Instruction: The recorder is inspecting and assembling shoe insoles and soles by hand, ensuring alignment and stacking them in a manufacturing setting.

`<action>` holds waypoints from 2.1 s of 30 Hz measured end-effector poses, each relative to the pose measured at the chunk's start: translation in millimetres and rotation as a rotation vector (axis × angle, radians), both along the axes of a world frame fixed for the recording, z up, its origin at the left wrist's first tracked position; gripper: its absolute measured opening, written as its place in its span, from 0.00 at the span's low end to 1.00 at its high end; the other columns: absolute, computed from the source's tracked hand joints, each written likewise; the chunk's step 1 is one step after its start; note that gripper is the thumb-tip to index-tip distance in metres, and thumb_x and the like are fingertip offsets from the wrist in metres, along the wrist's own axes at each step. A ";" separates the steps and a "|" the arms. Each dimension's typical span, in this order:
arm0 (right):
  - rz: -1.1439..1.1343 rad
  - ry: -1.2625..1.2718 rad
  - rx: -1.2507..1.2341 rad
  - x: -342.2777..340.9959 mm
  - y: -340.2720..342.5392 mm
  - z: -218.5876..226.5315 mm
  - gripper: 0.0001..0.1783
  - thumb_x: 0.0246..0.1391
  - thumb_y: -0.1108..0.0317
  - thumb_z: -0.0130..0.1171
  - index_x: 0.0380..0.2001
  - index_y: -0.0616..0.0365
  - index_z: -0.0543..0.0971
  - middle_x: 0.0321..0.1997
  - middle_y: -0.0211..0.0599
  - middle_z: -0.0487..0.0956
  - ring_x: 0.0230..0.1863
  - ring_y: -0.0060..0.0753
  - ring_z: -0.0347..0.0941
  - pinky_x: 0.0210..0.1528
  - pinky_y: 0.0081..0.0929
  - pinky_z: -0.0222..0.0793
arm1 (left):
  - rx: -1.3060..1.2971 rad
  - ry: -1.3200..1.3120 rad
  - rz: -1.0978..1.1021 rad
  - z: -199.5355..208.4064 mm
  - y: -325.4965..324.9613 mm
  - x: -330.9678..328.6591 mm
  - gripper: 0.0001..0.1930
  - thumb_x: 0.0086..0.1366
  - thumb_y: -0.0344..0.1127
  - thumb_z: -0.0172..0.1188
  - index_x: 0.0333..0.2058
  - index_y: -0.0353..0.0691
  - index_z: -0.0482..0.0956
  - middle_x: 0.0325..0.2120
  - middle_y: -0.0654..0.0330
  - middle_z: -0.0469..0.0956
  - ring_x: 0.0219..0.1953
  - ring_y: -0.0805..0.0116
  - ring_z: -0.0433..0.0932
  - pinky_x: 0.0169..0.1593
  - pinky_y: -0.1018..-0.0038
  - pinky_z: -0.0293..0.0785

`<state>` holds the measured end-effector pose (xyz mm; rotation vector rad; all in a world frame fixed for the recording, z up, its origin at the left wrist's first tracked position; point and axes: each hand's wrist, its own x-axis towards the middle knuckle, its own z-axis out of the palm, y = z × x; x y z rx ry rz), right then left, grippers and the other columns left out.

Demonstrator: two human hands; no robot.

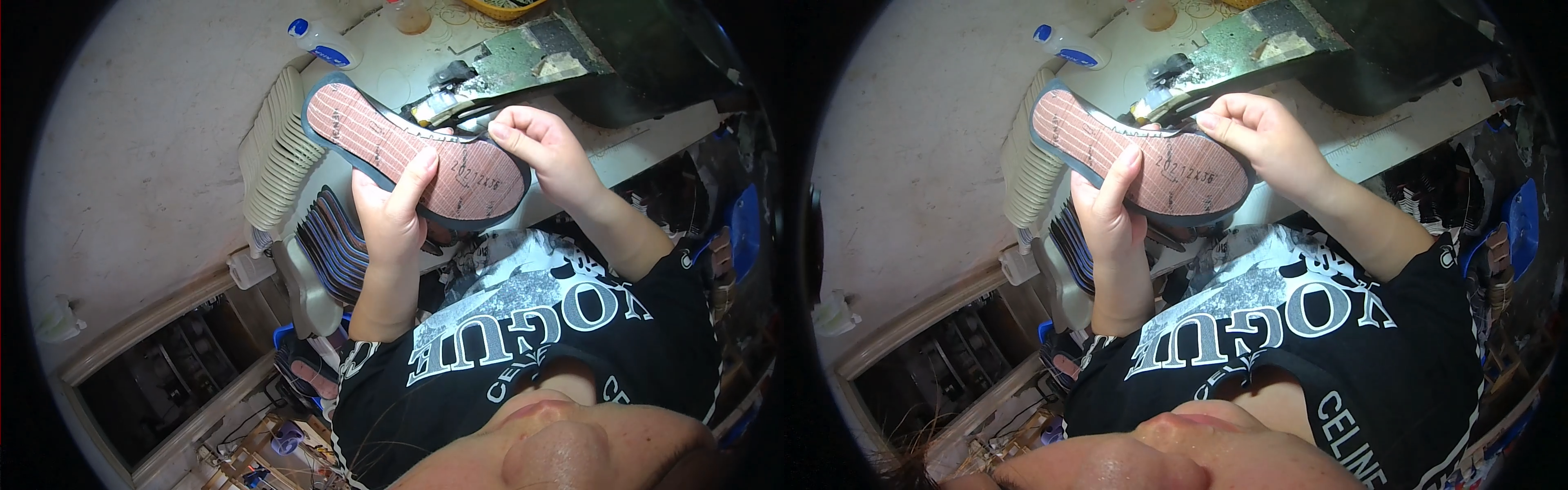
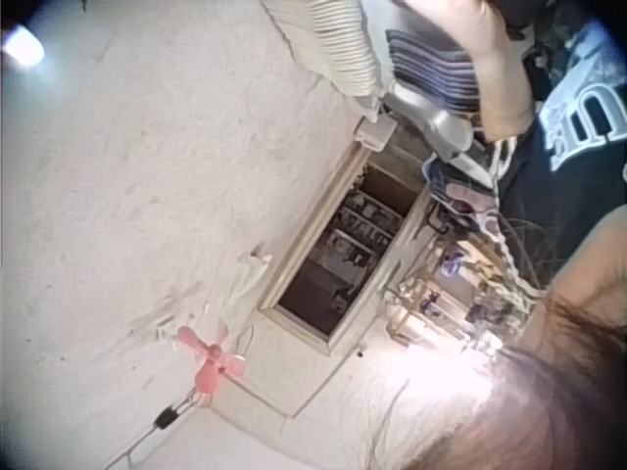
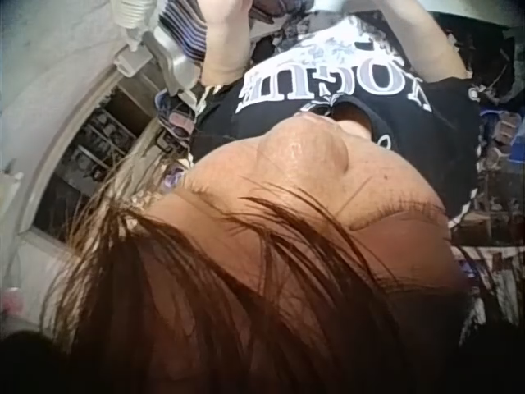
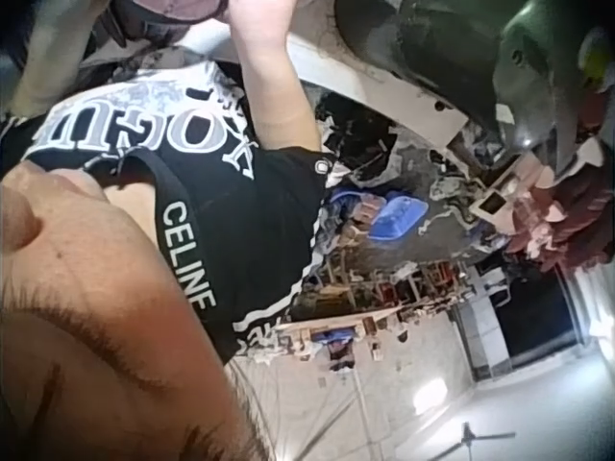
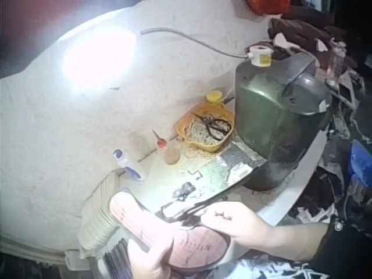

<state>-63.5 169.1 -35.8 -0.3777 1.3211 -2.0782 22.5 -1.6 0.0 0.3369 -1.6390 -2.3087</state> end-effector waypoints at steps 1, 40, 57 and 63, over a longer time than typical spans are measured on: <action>-0.006 0.003 0.001 1.5 3.9 1.8 0.08 0.58 0.70 0.55 0.30 0.65 0.76 0.28 0.28 0.79 0.31 0.12 0.72 0.31 0.19 0.69 | 0.018 -0.008 -0.017 2.2 1.7 0.2 0.19 0.57 0.25 0.57 0.47 0.28 0.66 0.40 0.47 0.77 0.42 0.62 0.78 0.49 0.69 0.74; 0.615 -0.212 0.036 25.1 14.1 1.6 0.21 0.60 0.59 0.54 0.48 0.66 0.73 0.39 0.41 0.80 0.40 0.30 0.79 0.40 0.22 0.76 | 0.104 -0.114 0.028 -16.0 -21.9 -30.5 0.17 0.57 0.29 0.63 0.43 0.30 0.71 0.37 0.56 0.75 0.37 0.70 0.77 0.43 0.74 0.74; 0.101 -0.336 -0.056 35.6 -16.1 -4.0 0.15 0.60 0.63 0.54 0.39 0.66 0.78 0.33 0.39 0.80 0.31 0.28 0.79 0.35 0.21 0.75 | -0.075 -0.268 -0.065 -20.9 -38.9 -79.0 0.15 0.57 0.36 0.65 0.38 0.31 0.76 0.31 0.58 0.79 0.30 0.73 0.77 0.37 0.77 0.73; 0.047 -0.361 -0.035 30.5 -24.2 3.4 0.15 0.59 0.62 0.54 0.38 0.66 0.78 0.32 0.39 0.81 0.30 0.28 0.79 0.34 0.20 0.74 | -0.312 -0.304 -0.105 -32.1 -62.4 -93.5 0.24 0.54 0.45 0.67 0.39 0.27 0.76 0.32 0.52 0.79 0.34 0.66 0.78 0.41 0.72 0.73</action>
